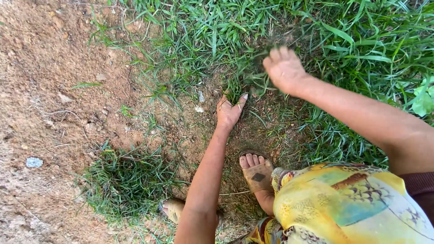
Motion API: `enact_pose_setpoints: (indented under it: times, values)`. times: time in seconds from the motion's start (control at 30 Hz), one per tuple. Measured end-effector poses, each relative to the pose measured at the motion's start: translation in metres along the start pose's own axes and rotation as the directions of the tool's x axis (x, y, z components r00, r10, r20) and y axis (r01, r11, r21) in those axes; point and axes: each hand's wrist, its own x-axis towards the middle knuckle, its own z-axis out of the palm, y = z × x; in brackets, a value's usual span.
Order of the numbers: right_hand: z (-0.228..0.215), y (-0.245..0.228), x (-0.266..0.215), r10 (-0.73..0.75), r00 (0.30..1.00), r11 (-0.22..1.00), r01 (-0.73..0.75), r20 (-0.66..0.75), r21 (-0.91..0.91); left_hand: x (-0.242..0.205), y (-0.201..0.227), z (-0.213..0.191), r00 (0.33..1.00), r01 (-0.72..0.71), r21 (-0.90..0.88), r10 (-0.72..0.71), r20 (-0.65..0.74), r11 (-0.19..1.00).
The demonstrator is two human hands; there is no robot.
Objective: Pulling grass and weeds out of the ground by hand.
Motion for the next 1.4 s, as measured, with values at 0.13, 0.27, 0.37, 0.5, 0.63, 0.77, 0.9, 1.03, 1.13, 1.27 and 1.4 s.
enact_pose_setpoints:
  times: [0.13, 0.27, 0.37, 0.5, 0.63, 0.77, 0.9, 1.03, 1.13, 1.27, 1.4]
  values:
    - [0.000, -0.012, 0.001, -0.135, 0.981, 0.951, 0.088, 0.141, 0.296, 0.001, -0.004, -0.001, 1.000, 0.017, -0.046, -0.018, -0.003, 0.999]
    - [0.016, 0.011, 0.037, 0.063, 0.998, 0.932, -0.054, -0.012, 0.358, -0.002, 0.001, 0.000, 1.000, 0.021, 0.009, -0.021, -0.016, 1.000]
    - [0.017, 0.019, 0.051, 0.137, 0.986, 0.892, -0.083, -0.091, 0.445, -0.002, 0.013, 0.002, 0.999, 0.005, 0.147, 0.000, -0.032, 0.989]
    - [0.031, 0.002, 0.050, 0.067, 0.997, 0.861, -0.036, -0.043, 0.508, -0.009, 0.027, 0.001, 0.999, 0.012, 0.251, -0.004, -0.031, 0.968]
    - [0.009, -0.011, 0.029, -0.011, 0.991, 0.908, -0.047, 0.136, 0.415, 0.001, 0.008, -0.003, 1.000, -0.019, 0.184, 0.018, 0.004, 0.983]
    - [0.009, 0.004, 0.031, 0.052, 0.981, 0.869, -0.136, 0.186, 0.477, -0.009, 0.022, -0.001, 1.000, 0.001, 0.305, 0.008, -0.030, 0.952]
    - [0.013, 0.011, 0.056, 0.170, 0.978, 0.805, -0.066, -0.123, 0.589, -0.013, 0.040, 0.000, 0.998, -0.020, 0.343, 0.037, -0.043, 0.939]
    - [0.034, 0.006, 0.064, 0.134, 0.989, 0.793, -0.143, 0.060, 0.593, -0.015, 0.041, 0.000, 0.998, 0.028, 0.354, -0.008, -0.058, 0.935]
    - [0.053, 0.007, 0.062, 0.112, 0.981, 0.810, 0.002, -0.158, 0.587, -0.013, 0.034, 0.001, 0.998, 0.009, 0.388, 0.013, -0.055, 0.922]
    - [0.055, -0.001, 0.046, 0.131, 0.977, 0.709, 0.024, -0.166, 0.704, -0.007, 0.018, -0.003, 1.000, -0.002, 0.209, 0.008, -0.027, 0.978]
    - [0.059, 0.007, 0.045, 0.263, 0.956, 0.675, -0.087, -0.129, 0.733, -0.005, 0.016, -0.001, 1.000, -0.005, 0.235, 0.011, -0.022, 0.972]
